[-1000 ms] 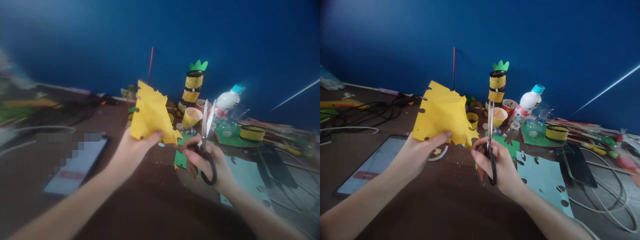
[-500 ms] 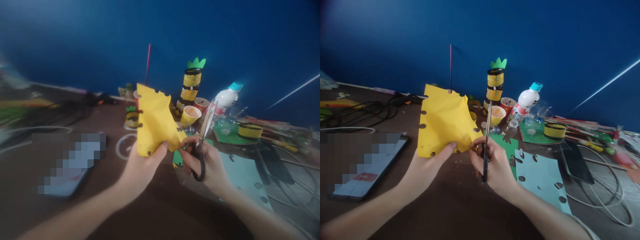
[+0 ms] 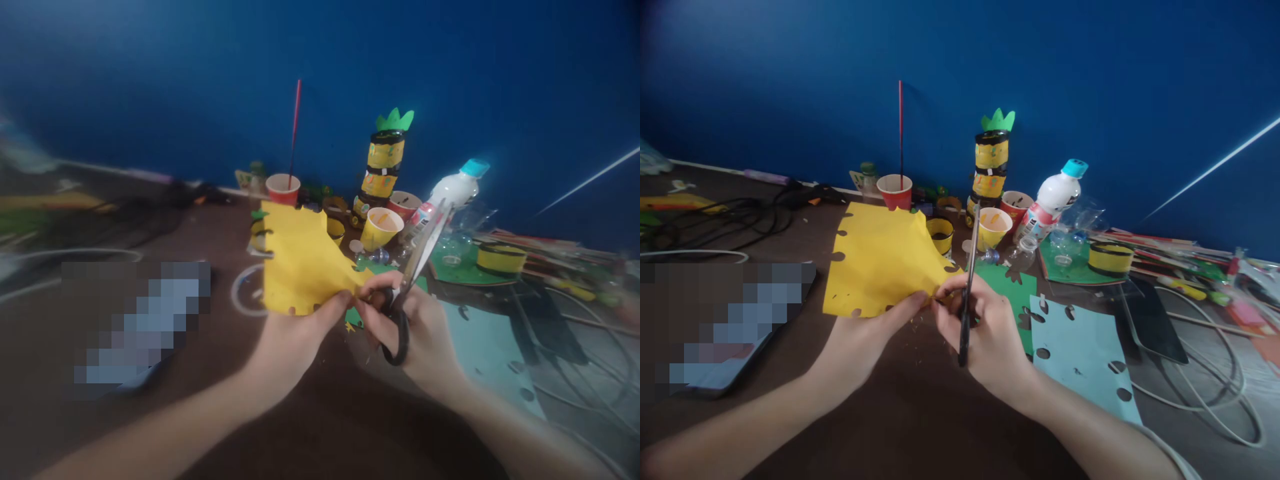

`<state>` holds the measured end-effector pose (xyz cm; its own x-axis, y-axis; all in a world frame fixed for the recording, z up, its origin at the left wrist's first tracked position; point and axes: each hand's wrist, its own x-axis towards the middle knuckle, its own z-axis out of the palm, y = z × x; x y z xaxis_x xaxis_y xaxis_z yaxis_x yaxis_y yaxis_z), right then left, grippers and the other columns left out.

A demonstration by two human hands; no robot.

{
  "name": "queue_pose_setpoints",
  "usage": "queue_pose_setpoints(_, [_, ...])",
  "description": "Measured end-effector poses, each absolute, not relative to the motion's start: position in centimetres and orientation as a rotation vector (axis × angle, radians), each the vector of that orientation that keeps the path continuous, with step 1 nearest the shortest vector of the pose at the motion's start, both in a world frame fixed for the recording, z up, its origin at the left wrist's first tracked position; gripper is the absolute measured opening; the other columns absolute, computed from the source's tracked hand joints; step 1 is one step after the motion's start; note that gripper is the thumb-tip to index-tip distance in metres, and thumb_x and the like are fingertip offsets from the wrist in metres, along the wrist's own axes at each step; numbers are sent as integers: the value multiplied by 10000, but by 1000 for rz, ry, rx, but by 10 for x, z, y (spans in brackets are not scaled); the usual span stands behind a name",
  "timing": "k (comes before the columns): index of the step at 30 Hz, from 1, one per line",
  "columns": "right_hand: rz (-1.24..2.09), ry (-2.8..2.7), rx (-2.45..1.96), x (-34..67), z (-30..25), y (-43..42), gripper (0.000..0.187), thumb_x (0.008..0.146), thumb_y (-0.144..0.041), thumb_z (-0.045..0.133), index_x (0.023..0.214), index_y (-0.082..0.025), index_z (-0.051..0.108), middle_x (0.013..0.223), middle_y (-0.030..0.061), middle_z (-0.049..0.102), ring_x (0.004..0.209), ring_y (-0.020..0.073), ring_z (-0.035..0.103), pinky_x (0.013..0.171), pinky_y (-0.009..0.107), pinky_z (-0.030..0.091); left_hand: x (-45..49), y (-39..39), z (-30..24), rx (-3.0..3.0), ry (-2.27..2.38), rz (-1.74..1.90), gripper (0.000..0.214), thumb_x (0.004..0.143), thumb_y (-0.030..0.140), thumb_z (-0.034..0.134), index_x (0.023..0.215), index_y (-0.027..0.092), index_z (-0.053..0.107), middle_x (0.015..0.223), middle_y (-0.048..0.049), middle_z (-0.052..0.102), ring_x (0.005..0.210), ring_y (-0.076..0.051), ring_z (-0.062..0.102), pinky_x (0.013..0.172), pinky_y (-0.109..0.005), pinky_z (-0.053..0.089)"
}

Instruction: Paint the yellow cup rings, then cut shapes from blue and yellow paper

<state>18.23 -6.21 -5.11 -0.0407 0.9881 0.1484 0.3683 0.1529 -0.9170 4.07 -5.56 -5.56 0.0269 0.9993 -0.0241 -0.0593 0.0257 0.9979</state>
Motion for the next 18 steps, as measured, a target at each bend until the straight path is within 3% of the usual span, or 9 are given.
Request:
queue_pose_setpoints(9, [786,-1621,-1316,182,-57,-66,72,786,-209,601,773,-209,530,482,-77,504,387,67,482,387,163,371,40,-57,-55,1138,1072,1213,348,751,324,656,1082,222,625,962,-30,720,995,-181,639,866,-260,515])
queue_pose_setpoints(18, [611,-1726,-1297,185,-61,-68,67,776,-200,616,771,-220,553,507,-66,532,397,76,493,383,171,385,39,-54,-53,1073,1052,1173,363,726,298,674,1068,188,624,1016,-55,706,970,-207,644,817,-290,531])
